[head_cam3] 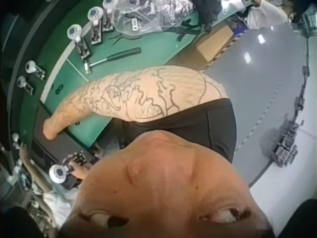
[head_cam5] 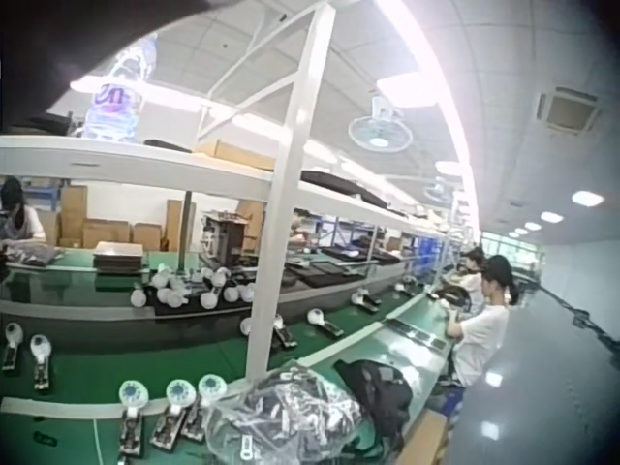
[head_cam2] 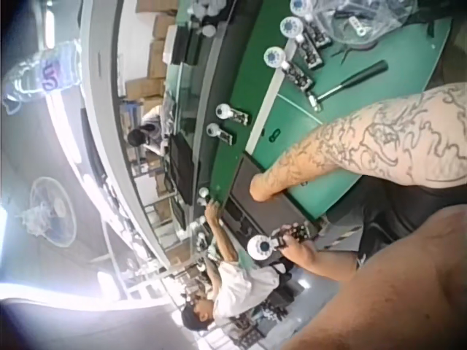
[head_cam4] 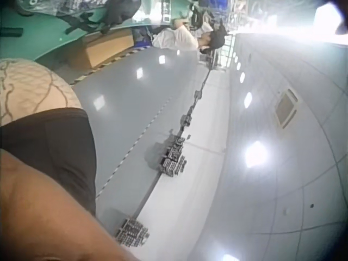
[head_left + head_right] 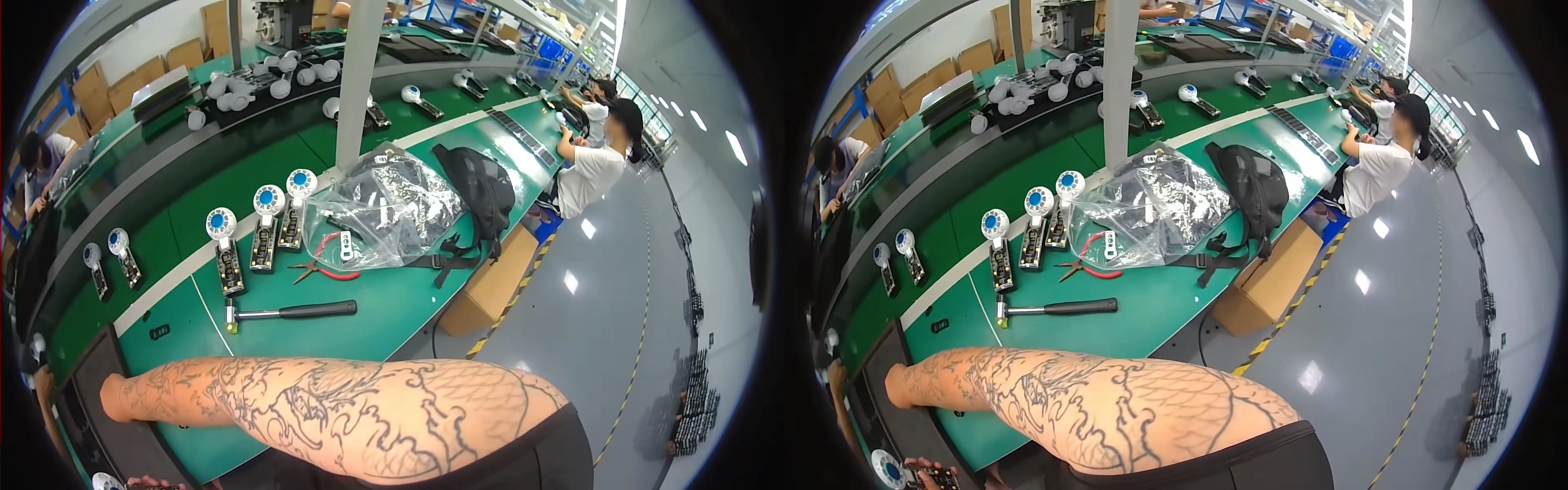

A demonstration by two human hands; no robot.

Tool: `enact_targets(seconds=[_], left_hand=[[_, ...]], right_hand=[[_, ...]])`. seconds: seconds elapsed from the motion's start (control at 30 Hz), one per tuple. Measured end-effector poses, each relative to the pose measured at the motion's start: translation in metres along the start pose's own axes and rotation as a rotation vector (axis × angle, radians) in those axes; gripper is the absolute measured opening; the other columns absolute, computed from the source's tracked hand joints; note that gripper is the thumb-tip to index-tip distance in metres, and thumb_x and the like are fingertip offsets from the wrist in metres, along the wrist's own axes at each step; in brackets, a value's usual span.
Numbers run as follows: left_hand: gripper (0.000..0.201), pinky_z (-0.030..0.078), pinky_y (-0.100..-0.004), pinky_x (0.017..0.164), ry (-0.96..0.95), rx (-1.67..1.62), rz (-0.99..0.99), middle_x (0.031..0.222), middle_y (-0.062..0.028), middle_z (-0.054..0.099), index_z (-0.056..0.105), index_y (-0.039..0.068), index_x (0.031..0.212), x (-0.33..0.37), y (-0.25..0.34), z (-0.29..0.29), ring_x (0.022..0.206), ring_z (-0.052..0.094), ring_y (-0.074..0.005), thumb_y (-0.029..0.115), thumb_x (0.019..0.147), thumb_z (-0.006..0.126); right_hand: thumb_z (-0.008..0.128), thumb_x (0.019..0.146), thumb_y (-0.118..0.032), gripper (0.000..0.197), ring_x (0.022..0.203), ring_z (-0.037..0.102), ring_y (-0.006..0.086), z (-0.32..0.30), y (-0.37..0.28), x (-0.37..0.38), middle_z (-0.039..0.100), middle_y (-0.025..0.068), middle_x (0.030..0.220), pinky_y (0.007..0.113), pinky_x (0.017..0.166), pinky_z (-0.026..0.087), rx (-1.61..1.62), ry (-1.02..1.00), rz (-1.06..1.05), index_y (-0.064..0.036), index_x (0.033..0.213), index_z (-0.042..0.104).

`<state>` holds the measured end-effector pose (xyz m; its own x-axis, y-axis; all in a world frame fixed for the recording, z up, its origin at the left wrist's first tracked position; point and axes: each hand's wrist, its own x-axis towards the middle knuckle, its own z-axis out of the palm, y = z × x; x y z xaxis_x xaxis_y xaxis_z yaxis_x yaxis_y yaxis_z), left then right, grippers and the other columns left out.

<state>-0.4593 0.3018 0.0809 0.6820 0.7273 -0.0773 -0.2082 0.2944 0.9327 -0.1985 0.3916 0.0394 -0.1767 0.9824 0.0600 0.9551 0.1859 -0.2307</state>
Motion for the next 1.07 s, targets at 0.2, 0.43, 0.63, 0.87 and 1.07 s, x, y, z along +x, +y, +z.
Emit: enact_targets(seconds=[0.2, 0.43, 0.63, 0.87, 1.07], left_hand=[[0.023, 0.060, -0.0449, 0.086, -0.113, 0.001, 0.012, 0.104, -0.0104, 0.065, 0.056, 0.009, 0.117, -0.031, 0.023, 0.064, 0.091, 0.065, -0.0263, 0.016, 0.099, 0.069], [0.030, 0.056, -0.0381, 0.085, -0.434, 0.231, 0.152, 0.106, -0.0098, 0.065, 0.056, 0.009, 0.119, 0.048, -0.068, -0.003, 0.093, 0.064, -0.0260, 0.020, 0.098, 0.074], [0.039, 0.055, -0.0297, 0.065, -0.224, -0.113, -0.006, 0.107, -0.0071, 0.060, 0.051, 0.013, 0.134, -0.008, -0.060, 0.149, 0.084, 0.062, -0.0165, 0.015, 0.099, 0.066], [0.026, 0.048, -0.0248, 0.060, -0.145, 0.253, -0.251, 0.079, -0.0071, 0.067, 0.066, 0.003, 0.099, 0.040, -0.014, 0.226, 0.064, 0.061, -0.0142, 0.003, 0.075, 0.077], [0.021, 0.053, -0.0259, 0.062, -0.265, 0.579, -0.221, 0.080, -0.0073, 0.067, 0.064, 0.000, 0.099, 0.052, 0.010, 0.227, 0.070, 0.064, -0.0149, 0.006, 0.081, 0.073]], right_hand=[[0.071, 0.085, -0.019, 0.015, 0.086, 0.072, 0.0326, -0.044, -0.009, -0.068, 0.077, 0.0109, 0.094, 0.046, 0.073, 0.057, 0.147, 0.122, -0.067, -0.0098, 0.093, 0.079], [0.071, 0.083, -0.013, 0.011, 0.078, 0.067, 0.0346, -0.168, 0.016, -0.267, 0.068, 0.0128, 0.095, 0.043, 0.066, 0.055, 0.474, 0.305, -0.252, -0.0113, 0.094, 0.071], [0.071, 0.084, -0.012, 0.011, 0.073, 0.058, 0.0283, -0.109, -0.015, -0.332, 0.059, 0.0073, 0.093, 0.040, 0.063, 0.051, 0.569, 0.588, -0.264, -0.0088, 0.087, 0.061], [0.077, 0.094, -0.011, 0.019, 0.089, 0.069, 0.0207, -0.131, 0.005, -0.371, 0.071, 0.0083, 0.101, 0.029, 0.078, 0.057, 1.101, 0.450, 0.311, -0.0062, 0.111, 0.072], [0.071, 0.102, -0.015, 0.034, 0.098, 0.077, 0.0280, -0.104, 0.029, -0.368, 0.075, 0.0191, 0.115, 0.033, 0.084, 0.065, 2.088, -0.166, 0.528, -0.0024, 0.132, 0.061]])
